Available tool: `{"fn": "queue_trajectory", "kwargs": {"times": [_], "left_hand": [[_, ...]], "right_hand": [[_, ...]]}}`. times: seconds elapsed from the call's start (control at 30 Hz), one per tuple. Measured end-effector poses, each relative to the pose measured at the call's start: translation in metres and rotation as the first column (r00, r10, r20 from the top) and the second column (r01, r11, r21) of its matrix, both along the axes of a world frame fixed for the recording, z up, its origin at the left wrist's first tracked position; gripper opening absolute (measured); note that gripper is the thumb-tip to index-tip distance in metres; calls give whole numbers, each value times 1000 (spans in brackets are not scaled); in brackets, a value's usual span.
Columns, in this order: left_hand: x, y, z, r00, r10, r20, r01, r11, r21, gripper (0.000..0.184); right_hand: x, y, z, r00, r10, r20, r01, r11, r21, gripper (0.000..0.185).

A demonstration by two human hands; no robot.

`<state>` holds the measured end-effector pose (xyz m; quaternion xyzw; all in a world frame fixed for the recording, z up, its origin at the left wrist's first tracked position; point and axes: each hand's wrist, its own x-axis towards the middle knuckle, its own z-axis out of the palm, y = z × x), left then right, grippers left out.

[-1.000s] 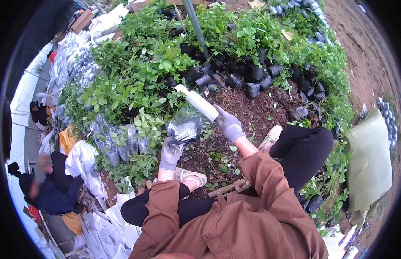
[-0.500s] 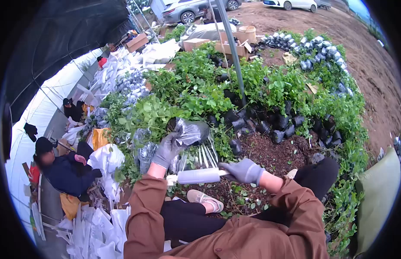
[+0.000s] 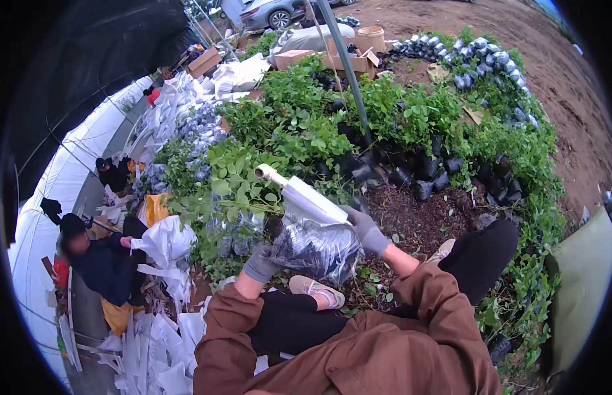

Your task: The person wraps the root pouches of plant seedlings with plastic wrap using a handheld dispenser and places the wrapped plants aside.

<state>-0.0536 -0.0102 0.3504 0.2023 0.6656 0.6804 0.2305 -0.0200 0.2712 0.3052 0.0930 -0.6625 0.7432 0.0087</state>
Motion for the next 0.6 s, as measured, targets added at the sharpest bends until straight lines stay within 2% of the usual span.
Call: {"fn": "queue_trajectory", "kwargs": {"times": [0.07, 0.1, 0.13, 0.2, 0.23, 0.27, 0.33, 0.37, 0.4, 0.43, 0.47, 0.5, 0.53, 0.6], "left_hand": [[-15, -9, -41, 998, -66, -14, 63, 989, -134, 51], [-20, 3, -32, 991, -18, 130, 14, 999, 30, 50], [-23, 7, -19, 995, -40, 93, 37, 999, 30, 48], [-32, 1, 16, 965, -120, -234, 78, 980, -184, 44], [-35, -4, 34, 895, -165, -413, 38, 954, -299, 42], [-34, -12, 51, 748, -180, -639, -116, 912, -392, 42], [-33, -4, 109, 492, -463, -737, -77, 820, -567, 39], [-40, -10, 103, 254, -638, -727, -280, 671, -687, 36], [-54, -20, 80, 467, -489, -737, -185, 761, -622, 37], [-71, -34, 41, 666, -329, -670, -111, 844, -525, 38], [-84, -48, 2, 828, -172, -533, -68, 914, -401, 39], [-64, -44, 17, 822, -236, -518, -50, 876, -480, 40], [-36, -36, 40, 765, -345, -544, -50, 810, -585, 41], [4, -22, 66, 620, -543, -566, -118, 648, -752, 43]], "right_hand": [[17, 4, -8, 998, 67, -5, -62, 941, 333, 49], [16, 11, -6, 995, 98, -15, -77, 865, 496, 49], [14, 17, -3, 991, 132, -17, -91, 761, 642, 50], [16, 15, -4, 975, 220, 22, -132, 495, 859, 50], [28, 21, 18, 964, 257, -71, -69, 495, 866, 53], [40, 33, 47, 942, 291, -168, 1, 497, 868, 55], [50, 49, 65, 814, 474, -336, 113, 439, 891, 65], [57, 54, 76, 764, 465, -447, 182, 510, 841, 67], [60, 57, 84, 776, 356, -522, 223, 618, 754, 67], [65, 59, 88, 786, 233, -572, 264, 710, 652, 67], [68, 61, 89, 792, 101, -602, 310, 783, 539, 67], [61, 60, 79, 720, -39, -693, 409, 830, 378, 66], [59, 58, 74, 826, -145, -545, 382, 854, 353, 65], [43, 41, 61, 748, -402, -528, 505, 861, 60, 61]]}}
